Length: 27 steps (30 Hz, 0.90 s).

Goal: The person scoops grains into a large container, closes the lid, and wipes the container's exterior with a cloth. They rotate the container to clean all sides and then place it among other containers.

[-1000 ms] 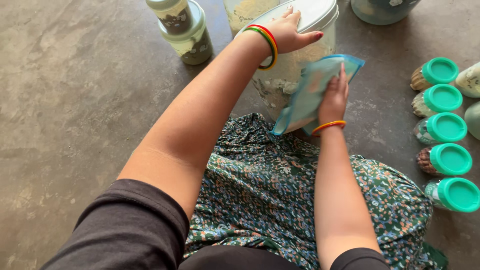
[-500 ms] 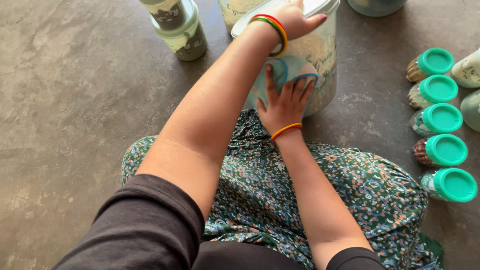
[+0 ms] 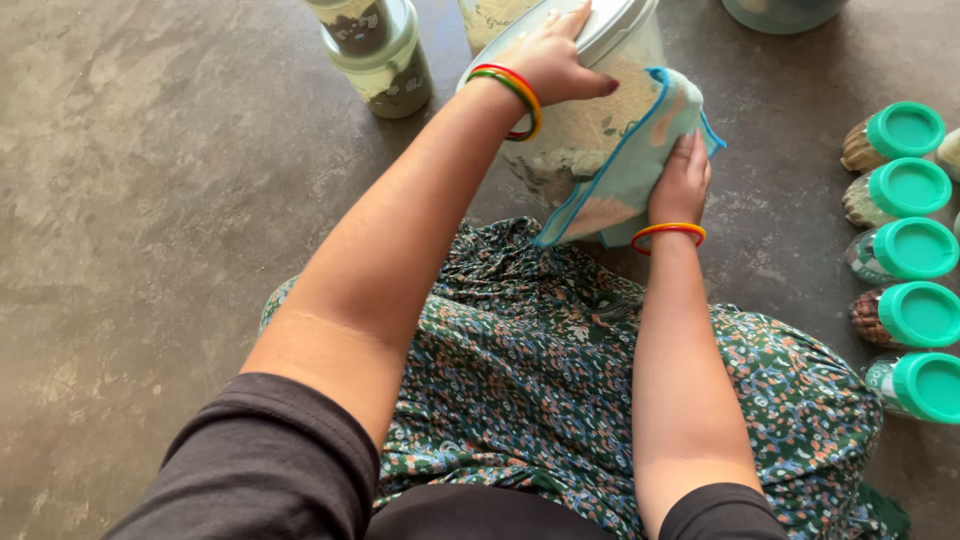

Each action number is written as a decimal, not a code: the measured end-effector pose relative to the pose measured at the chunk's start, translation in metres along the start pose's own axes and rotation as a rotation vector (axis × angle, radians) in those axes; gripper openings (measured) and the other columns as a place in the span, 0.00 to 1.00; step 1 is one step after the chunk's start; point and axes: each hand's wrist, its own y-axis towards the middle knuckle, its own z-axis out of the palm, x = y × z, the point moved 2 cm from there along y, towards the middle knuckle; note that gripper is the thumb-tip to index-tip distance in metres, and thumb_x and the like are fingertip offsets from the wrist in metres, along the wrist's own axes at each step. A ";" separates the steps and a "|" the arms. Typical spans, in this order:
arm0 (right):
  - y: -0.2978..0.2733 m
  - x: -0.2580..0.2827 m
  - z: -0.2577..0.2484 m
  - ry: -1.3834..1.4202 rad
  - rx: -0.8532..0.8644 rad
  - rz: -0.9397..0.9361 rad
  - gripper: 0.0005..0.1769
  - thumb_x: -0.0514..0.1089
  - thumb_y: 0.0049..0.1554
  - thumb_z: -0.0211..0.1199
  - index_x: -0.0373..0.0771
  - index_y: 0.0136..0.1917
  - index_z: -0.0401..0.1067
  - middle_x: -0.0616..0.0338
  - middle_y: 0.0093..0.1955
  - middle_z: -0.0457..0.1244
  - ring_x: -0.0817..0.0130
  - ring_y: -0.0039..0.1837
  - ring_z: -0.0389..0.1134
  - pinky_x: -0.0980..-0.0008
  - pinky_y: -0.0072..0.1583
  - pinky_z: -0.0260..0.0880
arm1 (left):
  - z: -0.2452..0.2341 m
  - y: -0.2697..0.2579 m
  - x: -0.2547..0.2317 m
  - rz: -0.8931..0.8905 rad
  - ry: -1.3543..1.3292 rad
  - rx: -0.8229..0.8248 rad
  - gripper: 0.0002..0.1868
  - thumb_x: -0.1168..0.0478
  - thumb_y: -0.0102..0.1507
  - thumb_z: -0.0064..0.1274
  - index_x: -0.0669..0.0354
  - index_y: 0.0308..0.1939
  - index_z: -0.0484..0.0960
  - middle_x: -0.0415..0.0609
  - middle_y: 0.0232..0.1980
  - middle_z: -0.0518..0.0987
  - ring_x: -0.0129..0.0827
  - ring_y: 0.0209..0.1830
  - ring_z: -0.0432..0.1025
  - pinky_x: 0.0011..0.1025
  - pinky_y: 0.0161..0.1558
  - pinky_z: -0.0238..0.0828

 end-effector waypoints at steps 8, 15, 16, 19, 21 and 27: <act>-0.132 0.084 0.032 -0.482 -0.097 -0.699 0.55 0.63 0.62 0.64 0.33 0.86 0.41 0.22 0.85 0.34 0.17 0.84 0.35 0.27 0.82 0.33 | -0.022 0.011 -0.044 -0.159 -0.003 0.177 0.47 0.34 0.51 0.61 0.55 0.69 0.73 0.56 0.67 0.78 0.45 0.67 0.73 0.34 0.67 0.69; -0.103 0.091 0.010 -0.475 -0.012 -0.876 0.39 0.66 0.69 0.56 0.45 0.82 0.50 0.30 0.80 0.43 0.23 0.80 0.42 0.29 0.79 0.34 | -0.017 0.012 -0.037 -0.020 -0.034 0.133 0.53 0.34 0.51 0.64 0.56 0.72 0.64 0.62 0.70 0.70 0.50 0.71 0.64 0.37 0.67 0.62; -0.086 0.088 0.006 -0.378 -0.088 -0.917 0.38 0.65 0.71 0.53 0.42 0.82 0.50 0.28 0.81 0.43 0.26 0.82 0.42 0.33 0.81 0.35 | -0.018 0.006 -0.033 -0.022 -0.041 0.138 0.53 0.35 0.51 0.64 0.55 0.73 0.64 0.60 0.71 0.69 0.50 0.72 0.63 0.37 0.68 0.61; -0.036 0.060 -0.007 0.038 -0.039 -0.728 0.36 0.64 0.75 0.47 0.34 0.81 0.53 0.36 0.79 0.54 0.40 0.82 0.52 0.47 0.82 0.48 | -0.018 -0.014 -0.025 -0.028 -0.038 0.143 0.56 0.35 0.50 0.64 0.54 0.75 0.58 0.59 0.75 0.62 0.52 0.74 0.58 0.38 0.70 0.56; 0.002 0.022 -0.012 0.589 0.295 -0.110 0.39 0.67 0.68 0.46 0.36 0.77 0.59 0.48 0.70 0.62 0.57 0.69 0.65 0.61 0.70 0.66 | -0.019 -0.019 -0.018 0.016 -0.039 0.138 0.59 0.34 0.52 0.65 0.56 0.77 0.55 0.61 0.77 0.59 0.53 0.75 0.55 0.38 0.71 0.54; 0.010 -0.037 0.005 0.853 0.166 0.194 0.37 0.62 0.64 0.54 0.31 0.73 0.60 0.44 0.65 0.59 0.51 0.63 0.62 0.54 0.63 0.65 | -0.015 -0.014 0.000 0.116 -0.051 0.058 0.54 0.30 0.57 0.63 0.60 0.75 0.62 0.64 0.74 0.64 0.51 0.73 0.60 0.38 0.70 0.57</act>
